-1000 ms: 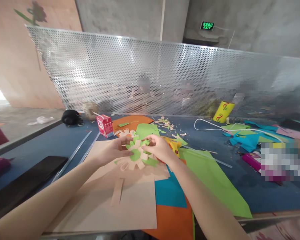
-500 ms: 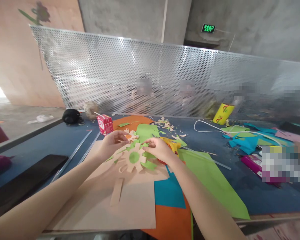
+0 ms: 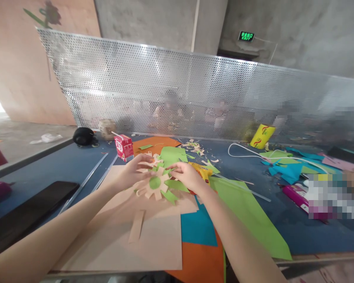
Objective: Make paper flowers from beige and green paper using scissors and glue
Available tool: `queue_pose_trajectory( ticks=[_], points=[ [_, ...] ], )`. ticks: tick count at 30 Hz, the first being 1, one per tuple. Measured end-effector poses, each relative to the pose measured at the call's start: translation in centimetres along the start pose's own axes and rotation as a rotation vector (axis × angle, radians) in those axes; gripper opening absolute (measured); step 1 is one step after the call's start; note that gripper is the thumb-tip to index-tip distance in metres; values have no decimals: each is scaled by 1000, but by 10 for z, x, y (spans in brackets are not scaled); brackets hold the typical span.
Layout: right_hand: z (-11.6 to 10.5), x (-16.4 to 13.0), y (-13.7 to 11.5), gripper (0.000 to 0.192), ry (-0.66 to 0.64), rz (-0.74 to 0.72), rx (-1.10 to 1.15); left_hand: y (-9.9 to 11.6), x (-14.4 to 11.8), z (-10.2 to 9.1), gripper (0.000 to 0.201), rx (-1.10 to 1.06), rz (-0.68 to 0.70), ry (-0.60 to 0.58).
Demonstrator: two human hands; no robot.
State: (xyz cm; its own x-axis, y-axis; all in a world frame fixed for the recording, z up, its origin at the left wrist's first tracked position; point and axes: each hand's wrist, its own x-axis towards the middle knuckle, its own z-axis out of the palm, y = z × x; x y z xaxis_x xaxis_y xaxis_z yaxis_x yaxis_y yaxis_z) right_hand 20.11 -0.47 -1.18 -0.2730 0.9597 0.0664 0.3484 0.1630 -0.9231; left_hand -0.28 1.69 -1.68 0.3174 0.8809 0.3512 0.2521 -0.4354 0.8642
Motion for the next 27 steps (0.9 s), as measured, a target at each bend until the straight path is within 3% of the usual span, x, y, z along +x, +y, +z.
queue_pose_trajectory(
  ticks=[3,10,27],
  points=[
    [2,-2,-3,17,7,-14,-15,0,-4,6,51,16,-30,-105],
    [4,-2,-4,13,58,-45,-62,7,-8,14,60,91,-116,-136],
    [12,-6,-5,15,116,-119,-140,13,-10,13,66,209,-79,-191]
  ],
)
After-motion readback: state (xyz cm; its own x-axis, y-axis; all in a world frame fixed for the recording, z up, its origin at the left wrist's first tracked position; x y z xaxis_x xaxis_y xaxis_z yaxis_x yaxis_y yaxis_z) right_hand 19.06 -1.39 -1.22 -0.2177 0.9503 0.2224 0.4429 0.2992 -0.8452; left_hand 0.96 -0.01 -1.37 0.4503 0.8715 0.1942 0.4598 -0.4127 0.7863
